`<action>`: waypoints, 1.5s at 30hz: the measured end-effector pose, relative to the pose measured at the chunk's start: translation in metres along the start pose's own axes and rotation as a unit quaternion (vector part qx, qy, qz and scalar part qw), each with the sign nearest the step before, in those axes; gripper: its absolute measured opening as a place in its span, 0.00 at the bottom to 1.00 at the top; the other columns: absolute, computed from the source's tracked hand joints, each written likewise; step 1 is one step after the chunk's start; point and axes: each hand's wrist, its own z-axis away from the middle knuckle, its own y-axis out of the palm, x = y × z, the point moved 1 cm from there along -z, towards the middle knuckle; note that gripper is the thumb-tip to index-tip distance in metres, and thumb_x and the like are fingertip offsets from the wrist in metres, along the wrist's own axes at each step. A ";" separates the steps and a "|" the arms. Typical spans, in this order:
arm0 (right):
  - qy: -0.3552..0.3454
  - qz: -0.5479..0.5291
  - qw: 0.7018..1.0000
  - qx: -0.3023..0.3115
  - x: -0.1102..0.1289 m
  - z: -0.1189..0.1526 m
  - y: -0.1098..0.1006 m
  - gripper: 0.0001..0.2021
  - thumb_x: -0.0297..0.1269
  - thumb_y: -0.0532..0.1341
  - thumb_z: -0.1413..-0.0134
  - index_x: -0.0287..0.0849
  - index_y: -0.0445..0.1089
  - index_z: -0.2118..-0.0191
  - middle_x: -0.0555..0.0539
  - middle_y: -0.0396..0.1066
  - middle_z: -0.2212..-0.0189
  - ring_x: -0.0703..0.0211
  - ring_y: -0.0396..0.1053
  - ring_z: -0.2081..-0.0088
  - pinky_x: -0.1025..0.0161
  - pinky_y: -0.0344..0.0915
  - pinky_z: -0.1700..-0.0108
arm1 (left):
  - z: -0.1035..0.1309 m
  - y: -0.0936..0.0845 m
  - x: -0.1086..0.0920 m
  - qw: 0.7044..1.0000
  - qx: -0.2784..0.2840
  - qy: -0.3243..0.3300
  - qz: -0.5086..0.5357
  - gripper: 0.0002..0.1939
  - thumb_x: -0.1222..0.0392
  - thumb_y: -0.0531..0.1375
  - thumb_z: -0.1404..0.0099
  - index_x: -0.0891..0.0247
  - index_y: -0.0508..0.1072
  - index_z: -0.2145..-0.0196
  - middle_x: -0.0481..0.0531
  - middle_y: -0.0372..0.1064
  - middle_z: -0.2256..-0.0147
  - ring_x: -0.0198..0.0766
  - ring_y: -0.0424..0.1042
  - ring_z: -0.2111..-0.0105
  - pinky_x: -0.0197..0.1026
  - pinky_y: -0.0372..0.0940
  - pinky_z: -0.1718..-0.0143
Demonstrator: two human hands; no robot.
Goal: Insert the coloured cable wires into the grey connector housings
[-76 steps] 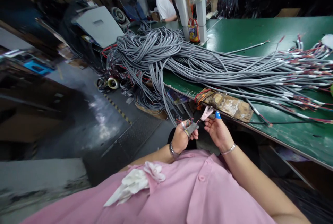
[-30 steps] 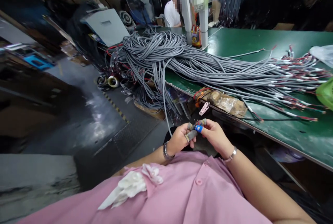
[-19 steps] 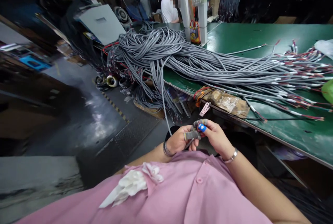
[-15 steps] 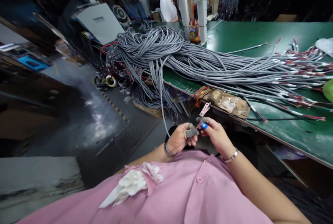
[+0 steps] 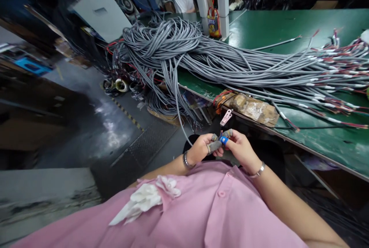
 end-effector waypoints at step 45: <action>-0.038 0.070 0.997 -0.016 -0.010 0.009 -0.007 0.12 0.46 0.66 0.51 0.42 0.70 0.68 0.49 0.70 0.73 0.60 0.65 0.71 0.61 0.64 0.67 | -0.003 0.006 -0.002 0.982 -0.130 -0.026 0.135 0.18 0.49 0.65 0.48 0.65 0.65 0.74 0.48 0.69 0.80 0.31 0.69 0.84 0.30 0.49 0.86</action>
